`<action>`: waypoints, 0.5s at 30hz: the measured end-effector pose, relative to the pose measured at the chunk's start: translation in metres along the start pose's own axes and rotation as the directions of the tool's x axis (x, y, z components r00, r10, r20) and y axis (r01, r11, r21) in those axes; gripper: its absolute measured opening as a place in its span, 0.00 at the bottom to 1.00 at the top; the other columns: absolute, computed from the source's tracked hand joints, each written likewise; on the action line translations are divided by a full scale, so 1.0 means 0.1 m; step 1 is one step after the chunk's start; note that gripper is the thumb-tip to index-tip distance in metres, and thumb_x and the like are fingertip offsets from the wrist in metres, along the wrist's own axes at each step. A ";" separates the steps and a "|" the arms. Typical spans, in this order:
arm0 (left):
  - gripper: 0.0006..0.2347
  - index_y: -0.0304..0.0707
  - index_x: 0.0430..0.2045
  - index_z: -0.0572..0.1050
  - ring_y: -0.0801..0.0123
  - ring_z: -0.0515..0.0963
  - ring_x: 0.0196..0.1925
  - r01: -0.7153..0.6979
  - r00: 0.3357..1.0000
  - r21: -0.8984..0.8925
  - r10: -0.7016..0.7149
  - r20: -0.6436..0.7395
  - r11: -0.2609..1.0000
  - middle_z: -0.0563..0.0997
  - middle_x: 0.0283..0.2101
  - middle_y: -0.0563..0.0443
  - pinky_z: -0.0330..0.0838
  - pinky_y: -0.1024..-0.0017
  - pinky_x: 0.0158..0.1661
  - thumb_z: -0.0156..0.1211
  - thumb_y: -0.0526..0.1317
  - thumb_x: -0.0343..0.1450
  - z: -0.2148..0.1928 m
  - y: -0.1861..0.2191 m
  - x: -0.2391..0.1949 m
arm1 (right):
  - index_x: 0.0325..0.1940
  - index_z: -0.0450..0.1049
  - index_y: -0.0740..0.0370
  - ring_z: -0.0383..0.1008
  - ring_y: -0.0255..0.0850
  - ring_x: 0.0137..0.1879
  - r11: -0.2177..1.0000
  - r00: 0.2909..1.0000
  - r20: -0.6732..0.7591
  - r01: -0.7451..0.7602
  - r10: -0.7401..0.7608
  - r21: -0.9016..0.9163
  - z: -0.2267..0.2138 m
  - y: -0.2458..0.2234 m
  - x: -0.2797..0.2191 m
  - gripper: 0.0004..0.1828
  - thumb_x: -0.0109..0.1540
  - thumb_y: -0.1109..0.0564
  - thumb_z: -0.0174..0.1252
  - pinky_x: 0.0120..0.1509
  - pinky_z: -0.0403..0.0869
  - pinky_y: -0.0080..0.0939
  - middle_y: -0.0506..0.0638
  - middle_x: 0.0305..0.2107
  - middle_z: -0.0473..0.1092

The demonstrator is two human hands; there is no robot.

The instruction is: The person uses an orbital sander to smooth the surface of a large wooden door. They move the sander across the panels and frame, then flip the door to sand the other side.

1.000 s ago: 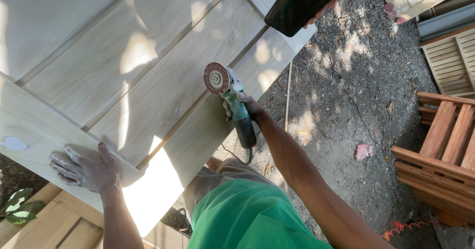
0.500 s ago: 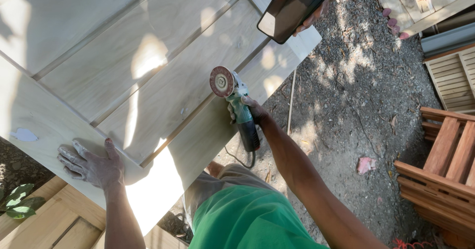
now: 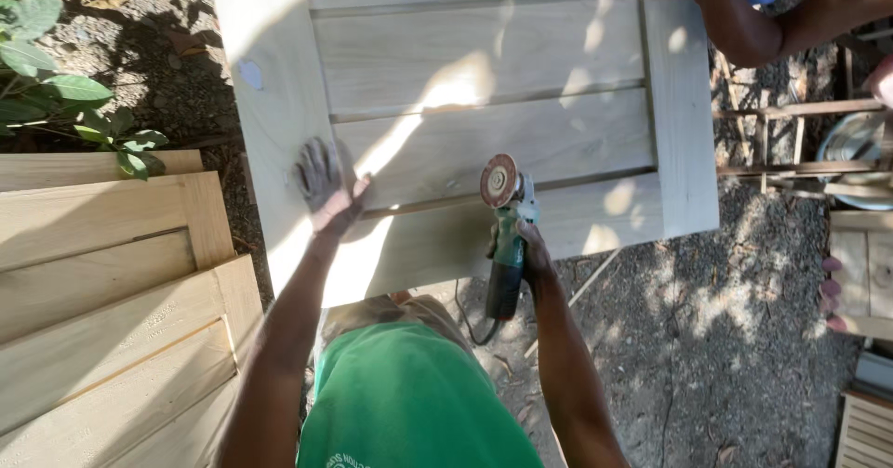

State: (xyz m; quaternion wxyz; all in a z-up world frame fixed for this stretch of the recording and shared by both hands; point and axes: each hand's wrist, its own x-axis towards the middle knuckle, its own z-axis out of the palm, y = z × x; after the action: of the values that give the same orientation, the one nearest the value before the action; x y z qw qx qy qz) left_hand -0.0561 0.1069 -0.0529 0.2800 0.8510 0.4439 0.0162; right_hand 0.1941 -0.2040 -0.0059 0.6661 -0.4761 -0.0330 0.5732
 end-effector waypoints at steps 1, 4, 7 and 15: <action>0.43 0.36 0.75 0.44 0.42 0.37 0.80 -0.044 0.998 0.052 0.046 -0.031 0.998 0.40 0.78 0.32 0.31 0.41 0.72 0.56 0.61 0.71 0.06 0.11 -0.12 | 0.58 0.65 0.67 0.79 0.47 0.37 1.000 1.000 0.008 0.006 -0.006 0.005 0.14 0.03 0.14 0.33 0.63 0.38 0.61 0.43 0.81 0.52 0.57 0.37 0.73; 0.39 0.28 0.71 0.50 0.38 0.59 0.73 -0.082 0.985 -0.382 0.133 0.111 0.921 0.57 0.73 0.28 0.55 0.53 0.67 0.62 0.56 0.72 0.14 0.81 -0.65 | 0.57 0.67 0.72 0.78 0.49 0.37 0.997 0.999 0.000 -0.035 0.035 -0.065 0.55 0.03 0.25 0.33 0.65 0.38 0.61 0.43 0.81 0.49 0.61 0.36 0.73; 0.49 0.30 0.71 0.45 0.45 0.67 0.69 0.240 0.879 -0.781 0.213 0.427 0.576 0.62 0.68 0.29 0.63 0.54 0.66 0.74 0.52 0.63 -0.11 1.38 -0.91 | 0.60 0.67 0.70 0.77 0.46 0.37 0.985 0.993 0.017 0.117 -0.116 -0.128 1.05 -0.12 0.79 0.33 0.64 0.40 0.62 0.42 0.79 0.46 0.59 0.37 0.72; 0.45 0.47 0.70 0.53 0.41 0.83 0.49 0.651 0.671 -0.534 -0.079 0.738 0.539 0.80 0.51 0.34 0.78 0.50 0.47 0.69 0.40 0.53 -0.95 1.21 0.25 | 0.58 0.68 0.70 0.79 0.44 0.44 0.970 0.967 -0.144 0.189 -0.211 -0.150 2.06 -0.29 1.42 0.31 0.62 0.42 0.58 0.47 0.81 0.45 0.56 0.44 0.74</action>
State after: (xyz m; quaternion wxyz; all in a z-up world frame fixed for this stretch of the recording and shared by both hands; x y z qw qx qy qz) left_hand 0.0230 0.1162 0.0811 0.7409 0.4756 0.4502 -0.1489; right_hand 0.1419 0.0347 0.0549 0.6874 -0.5582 -0.0666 0.4598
